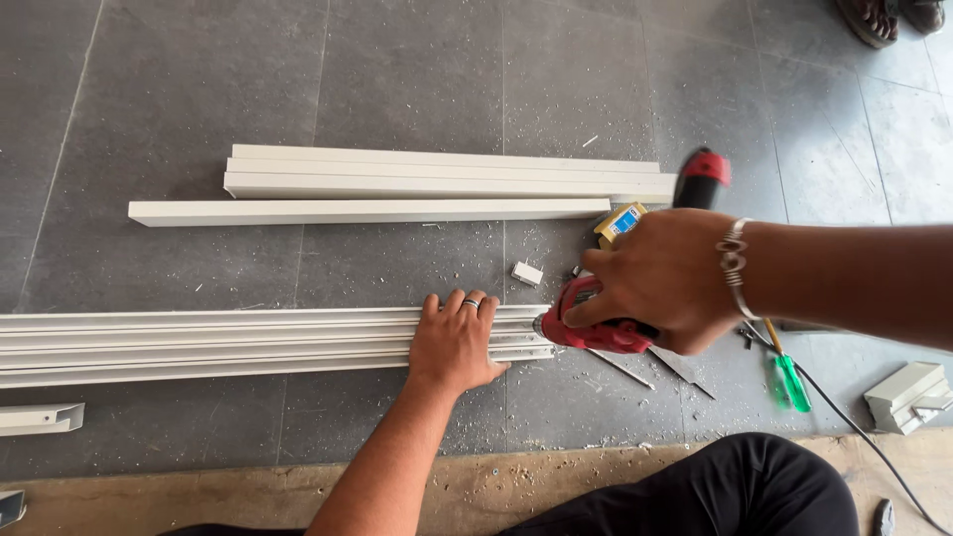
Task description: The person sits on the floor and assembles white plastic molding pieces. They use a power drill to drive screws into the molding and a hammer to tap small metal brackets into place. The person repeats this process for multiple sections of molding.
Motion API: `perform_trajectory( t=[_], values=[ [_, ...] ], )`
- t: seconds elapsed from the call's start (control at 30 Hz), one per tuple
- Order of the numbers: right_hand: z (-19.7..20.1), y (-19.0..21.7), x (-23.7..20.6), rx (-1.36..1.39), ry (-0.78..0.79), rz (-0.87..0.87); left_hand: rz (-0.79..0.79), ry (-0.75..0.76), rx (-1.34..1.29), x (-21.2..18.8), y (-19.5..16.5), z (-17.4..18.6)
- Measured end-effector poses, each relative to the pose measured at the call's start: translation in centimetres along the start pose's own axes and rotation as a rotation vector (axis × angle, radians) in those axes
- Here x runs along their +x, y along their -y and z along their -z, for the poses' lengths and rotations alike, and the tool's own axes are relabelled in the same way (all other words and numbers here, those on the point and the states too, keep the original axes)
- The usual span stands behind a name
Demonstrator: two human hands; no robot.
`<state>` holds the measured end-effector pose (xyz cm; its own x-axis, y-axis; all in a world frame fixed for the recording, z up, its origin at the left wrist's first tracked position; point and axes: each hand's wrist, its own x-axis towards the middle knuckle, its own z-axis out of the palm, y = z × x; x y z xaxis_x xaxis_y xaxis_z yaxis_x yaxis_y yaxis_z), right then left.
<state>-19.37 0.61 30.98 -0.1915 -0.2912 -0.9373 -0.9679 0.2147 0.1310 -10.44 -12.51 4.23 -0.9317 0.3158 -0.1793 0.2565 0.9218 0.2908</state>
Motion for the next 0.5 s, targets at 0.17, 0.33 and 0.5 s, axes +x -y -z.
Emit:
perform_trajectory(
  t=[0.17,0.33,0.5],
  values=[
    [-0.3,-0.3,-2.7,0.156,-0.039,-0.116,0.008,0.045,0.004,-0.1,-0.1,-0.1],
    [-2.3,-1.6,-4.3,0.406,-0.02,-0.321,-0.002,-0.006,-0.034,-0.1,-0.3,0.1],
    [-5.5,-1.8,-2.4,0.544,-0.296,-0.227,0.002,-0.009,-0.032,-0.2,-0.2,0.1]
  ],
)
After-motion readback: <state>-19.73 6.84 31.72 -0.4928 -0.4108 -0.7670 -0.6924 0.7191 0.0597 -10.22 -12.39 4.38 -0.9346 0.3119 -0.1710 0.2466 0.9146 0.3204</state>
